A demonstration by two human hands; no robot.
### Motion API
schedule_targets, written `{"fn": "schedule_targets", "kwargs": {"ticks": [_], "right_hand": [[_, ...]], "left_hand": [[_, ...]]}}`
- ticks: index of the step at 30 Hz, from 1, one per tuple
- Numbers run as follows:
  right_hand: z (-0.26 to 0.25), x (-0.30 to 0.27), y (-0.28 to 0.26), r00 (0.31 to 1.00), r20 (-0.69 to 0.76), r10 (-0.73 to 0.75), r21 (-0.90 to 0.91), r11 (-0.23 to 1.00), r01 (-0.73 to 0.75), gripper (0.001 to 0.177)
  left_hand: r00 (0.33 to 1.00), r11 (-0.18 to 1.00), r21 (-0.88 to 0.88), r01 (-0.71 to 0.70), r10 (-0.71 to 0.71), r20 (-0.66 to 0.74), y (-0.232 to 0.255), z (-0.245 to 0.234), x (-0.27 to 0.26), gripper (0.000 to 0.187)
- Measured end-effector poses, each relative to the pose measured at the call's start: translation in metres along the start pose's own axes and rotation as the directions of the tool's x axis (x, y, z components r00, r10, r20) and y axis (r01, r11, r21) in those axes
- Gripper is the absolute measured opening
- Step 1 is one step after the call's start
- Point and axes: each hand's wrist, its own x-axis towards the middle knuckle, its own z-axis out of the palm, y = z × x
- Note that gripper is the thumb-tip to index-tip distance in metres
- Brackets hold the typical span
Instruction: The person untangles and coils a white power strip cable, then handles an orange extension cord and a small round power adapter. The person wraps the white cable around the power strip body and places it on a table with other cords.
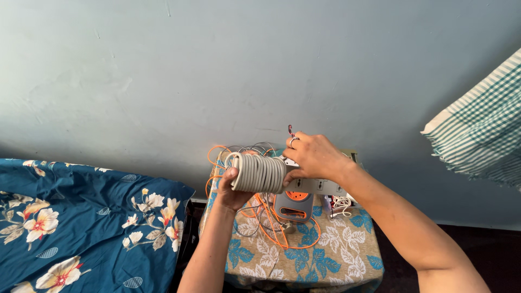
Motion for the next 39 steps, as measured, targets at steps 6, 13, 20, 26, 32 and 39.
{"fn": "schedule_targets", "kwargs": {"ticks": [6,13,20,26,32,39], "right_hand": [[0.005,-0.001,0.006,0.987,-0.118,-0.107,-0.082,0.992,0.097,0.064],[0.024,-0.008,0.075,0.886,-0.278,0.371,0.574,0.804,-0.157,0.057],[0.102,-0.013,0.114,0.96,0.275,-0.059,0.948,0.186,-0.26,0.036],[0.119,-0.005,0.125,0.987,0.096,0.131,0.985,0.13,-0.113,0.028],[0.1,-0.004,0.11,0.949,0.033,0.314,0.949,0.287,-0.128,0.025],[0.093,-0.001,0.083,0.948,-0.079,0.308,0.966,0.259,-0.004,0.028]], "left_hand": [[0.997,0.985,0.167,0.049,-0.039,-0.06,0.003,-0.006,0.004,0.073],[0.998,0.99,0.141,0.015,-0.005,-0.069,0.01,0.004,0.0,0.074],[0.995,0.987,0.161,-0.008,0.024,-0.097,0.015,0.02,-0.002,0.076],[0.978,0.966,0.26,-0.011,0.065,-0.199,0.03,0.035,-0.005,0.075],[0.941,0.822,0.569,0.019,0.177,-0.288,0.041,0.059,-0.007,0.078],[0.869,0.678,0.72,-0.15,0.437,-0.23,0.02,0.072,-0.003,0.082]]}}
